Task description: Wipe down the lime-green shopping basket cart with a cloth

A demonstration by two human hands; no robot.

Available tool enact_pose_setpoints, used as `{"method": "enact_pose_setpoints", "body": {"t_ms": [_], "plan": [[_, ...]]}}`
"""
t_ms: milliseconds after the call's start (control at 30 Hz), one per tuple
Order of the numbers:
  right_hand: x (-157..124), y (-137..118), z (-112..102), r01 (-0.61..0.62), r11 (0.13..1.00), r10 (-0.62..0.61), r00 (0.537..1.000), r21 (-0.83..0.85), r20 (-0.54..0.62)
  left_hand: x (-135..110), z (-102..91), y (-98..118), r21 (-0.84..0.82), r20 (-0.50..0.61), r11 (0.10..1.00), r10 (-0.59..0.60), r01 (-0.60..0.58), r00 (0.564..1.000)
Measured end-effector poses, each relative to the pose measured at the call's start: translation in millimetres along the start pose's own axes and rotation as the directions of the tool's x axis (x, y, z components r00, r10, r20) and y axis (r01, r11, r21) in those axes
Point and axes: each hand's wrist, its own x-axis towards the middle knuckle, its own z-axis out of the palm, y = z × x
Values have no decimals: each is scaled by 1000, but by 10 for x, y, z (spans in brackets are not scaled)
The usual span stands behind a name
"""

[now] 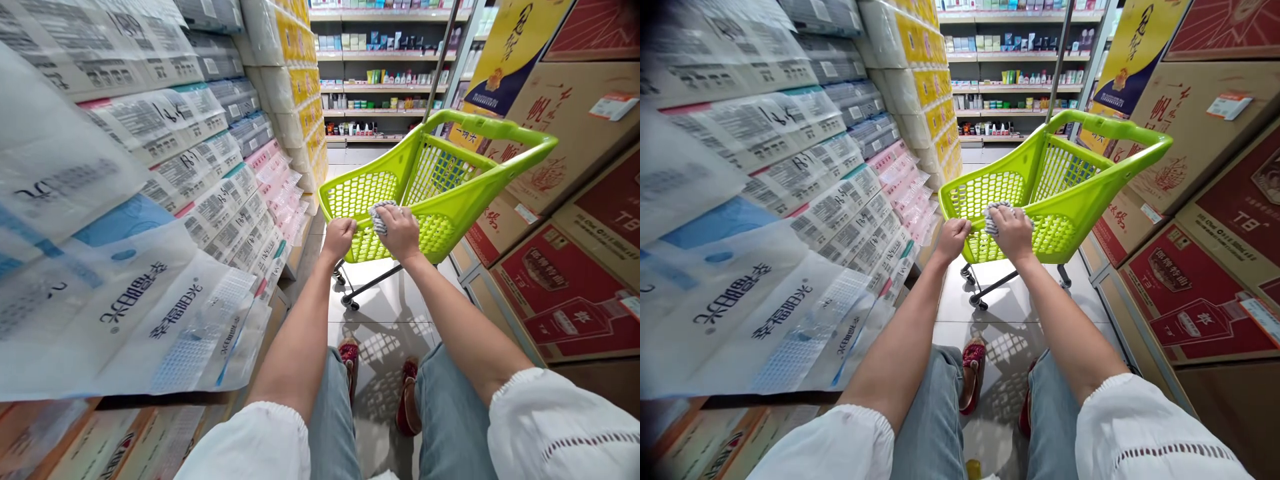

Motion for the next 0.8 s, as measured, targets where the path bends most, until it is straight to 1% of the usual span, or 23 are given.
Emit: {"method": "enact_pose_setpoints", "body": {"t_ms": [67, 100, 133, 200, 267, 367, 433, 467, 533, 600, 733, 800], "plan": [[7, 174, -4, -92, 996, 92, 995, -12, -40, 6, 7, 13, 11, -14, 1000, -10, 11, 1000], [8, 219, 6, -138, 990, 137, 988, -6, -70, 9, 17, 22, 18, -19, 1000, -13, 14, 1000], [8, 226, 22, -174, 985, 174, 980, 6, -99, 12, 30, 32, 25, -23, 1000, -15, 16, 1000], [3, 128, 66, -198, 980, 201, 971, 37, -131, 19, 58, 47, 39, -38, 999, -17, 19, 999], [-4, -80, 108, -155, 986, 160, 980, 56, -119, 29, 82, 50, 53, -53, 998, -18, 21, 998], [-11, -392, 139, -30, 998, 33, 998, 64, -59, 45, 95, 27, 46, -51, 999, -21, 24, 998], [-6, -478, 134, 38, 998, -36, 999, 58, -27, 55, 85, 0, 30, -47, 999, -24, 26, 999], [-1, -471, 125, 67, 997, -67, 998, 50, -11, 58, 75, -15, 22, -48, 999, -25, 26, 999], [11, -365, 102, 109, 994, -109, 994, 22, 19, 62, 50, -45, 6, -52, 1000, -20, 20, 998], [19, -175, 76, 107, 994, -107, 994, -15, 34, 63, 27, -75, -12, -49, 1000, -21, 20, 999], [7, 214, 44, -23, 997, 22, 1000, -77, -17, 64, 11, -122, -24, -37, 999, -40, 39, 999], [-6, 280, 47, -102, 992, 97, 994, -77, -59, 66, 18, -129, -23, -34, 999, -37, 36, 999]]}}
